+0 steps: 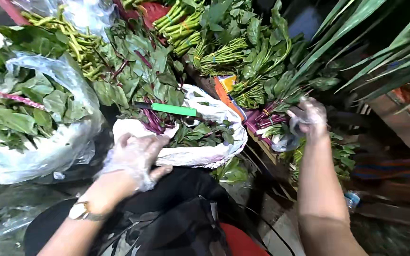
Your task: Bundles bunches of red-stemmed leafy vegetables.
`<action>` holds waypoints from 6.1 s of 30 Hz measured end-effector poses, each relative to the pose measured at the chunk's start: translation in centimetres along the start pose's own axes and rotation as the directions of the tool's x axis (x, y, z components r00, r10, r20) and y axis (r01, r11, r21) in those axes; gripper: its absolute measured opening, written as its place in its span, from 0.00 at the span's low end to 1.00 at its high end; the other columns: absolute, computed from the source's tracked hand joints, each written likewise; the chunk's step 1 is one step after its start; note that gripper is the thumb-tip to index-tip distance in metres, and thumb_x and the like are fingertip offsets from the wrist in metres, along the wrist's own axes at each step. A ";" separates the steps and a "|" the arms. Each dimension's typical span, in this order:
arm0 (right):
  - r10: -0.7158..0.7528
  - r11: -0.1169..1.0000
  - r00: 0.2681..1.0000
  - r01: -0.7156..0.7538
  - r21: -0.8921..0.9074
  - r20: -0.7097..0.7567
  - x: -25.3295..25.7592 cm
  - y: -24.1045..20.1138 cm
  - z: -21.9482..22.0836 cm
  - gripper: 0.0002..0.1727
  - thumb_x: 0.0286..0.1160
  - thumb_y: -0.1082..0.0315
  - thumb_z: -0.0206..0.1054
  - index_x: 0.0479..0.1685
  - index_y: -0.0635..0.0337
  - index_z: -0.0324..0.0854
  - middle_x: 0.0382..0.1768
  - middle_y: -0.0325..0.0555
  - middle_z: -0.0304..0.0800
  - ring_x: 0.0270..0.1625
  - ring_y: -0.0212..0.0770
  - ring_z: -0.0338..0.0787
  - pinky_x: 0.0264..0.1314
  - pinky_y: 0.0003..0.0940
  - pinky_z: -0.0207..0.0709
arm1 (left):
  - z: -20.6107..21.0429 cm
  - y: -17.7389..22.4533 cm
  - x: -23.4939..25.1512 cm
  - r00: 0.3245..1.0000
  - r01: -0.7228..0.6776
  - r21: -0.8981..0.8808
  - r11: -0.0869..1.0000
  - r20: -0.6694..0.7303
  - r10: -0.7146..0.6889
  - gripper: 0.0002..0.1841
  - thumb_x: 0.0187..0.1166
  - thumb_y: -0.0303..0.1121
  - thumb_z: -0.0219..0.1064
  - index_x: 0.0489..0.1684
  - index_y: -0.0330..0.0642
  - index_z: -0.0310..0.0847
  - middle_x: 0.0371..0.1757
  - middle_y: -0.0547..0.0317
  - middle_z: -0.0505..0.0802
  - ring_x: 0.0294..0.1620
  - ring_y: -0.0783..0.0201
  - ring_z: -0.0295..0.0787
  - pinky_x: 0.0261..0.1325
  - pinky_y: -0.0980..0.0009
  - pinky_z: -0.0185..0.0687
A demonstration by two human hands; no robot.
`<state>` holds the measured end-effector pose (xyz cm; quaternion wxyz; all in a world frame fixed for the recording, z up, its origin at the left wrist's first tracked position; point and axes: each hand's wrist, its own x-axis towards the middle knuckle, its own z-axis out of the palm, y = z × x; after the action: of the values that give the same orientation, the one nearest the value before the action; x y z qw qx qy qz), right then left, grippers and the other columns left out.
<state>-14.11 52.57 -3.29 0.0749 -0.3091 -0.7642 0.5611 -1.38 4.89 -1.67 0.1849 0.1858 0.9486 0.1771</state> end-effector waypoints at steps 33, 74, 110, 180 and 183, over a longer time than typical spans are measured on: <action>-0.082 0.159 0.553 0.829 -0.537 0.829 -13.5 -4.7 15.8 0.24 0.81 0.56 0.68 0.72 0.55 0.85 0.61 0.66 0.90 0.62 0.73 0.88 0.61 0.75 0.75 | -4.3 -6.2 8.2 0.974 0.075 0.280 0.957 0.186 -0.130 0.18 0.77 0.34 0.70 0.65 0.56 0.89 0.66 0.50 0.89 0.66 0.41 0.84 0.73 0.40 0.71; -0.918 0.397 0.335 0.758 0.517 0.213 -7.2 -29.0 27.0 0.11 0.89 0.67 0.54 0.55 0.64 0.76 0.36 0.30 0.90 0.31 0.23 0.89 0.37 0.22 0.86 | -14.6 -12.0 -7.5 0.418 -0.589 -0.726 0.355 -0.650 -0.635 0.14 0.95 0.41 0.42 0.67 0.62 0.71 0.44 0.75 0.92 0.46 0.72 0.93 0.53 0.71 0.91; -0.621 -0.112 -0.395 0.900 0.422 0.677 -9.9 -14.6 32.7 0.15 0.69 0.81 0.67 0.49 0.58 0.93 0.55 0.60 0.93 0.55 0.63 0.93 0.56 0.67 0.83 | -15.2 -6.8 -9.3 0.352 -0.456 -0.726 0.516 -0.679 -0.644 0.16 0.95 0.38 0.38 0.63 0.61 0.72 0.26 0.82 0.78 0.18 0.82 0.70 0.25 0.86 0.73; -0.185 -0.243 0.041 0.966 -0.086 0.982 -17.3 -15.9 32.6 0.15 0.76 0.63 0.70 0.60 0.49 0.89 0.55 0.63 0.90 0.60 0.71 0.87 0.61 0.76 0.74 | -17.8 -9.8 -17.8 0.404 -0.516 -0.580 0.630 -0.814 -0.418 0.17 0.95 0.37 0.41 0.37 0.55 0.76 0.27 0.76 0.80 0.21 0.82 0.73 0.25 0.89 0.72; 0.110 -0.182 0.251 0.956 -0.229 0.962 -17.8 -10.2 32.3 0.28 0.82 0.39 0.61 0.48 0.55 0.91 0.50 0.61 0.93 0.60 0.66 0.89 0.61 0.73 0.76 | -16.8 -10.0 -16.6 0.434 -0.381 -0.657 0.651 -0.749 -0.501 0.16 0.96 0.42 0.39 0.38 0.63 0.72 0.24 0.82 0.76 0.19 0.82 0.69 0.24 0.87 0.71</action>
<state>-18.76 14.59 -1.56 -0.2348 0.3798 -0.8875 -0.1141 3.09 -15.17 13.60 -0.2822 -0.0722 0.7318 0.6162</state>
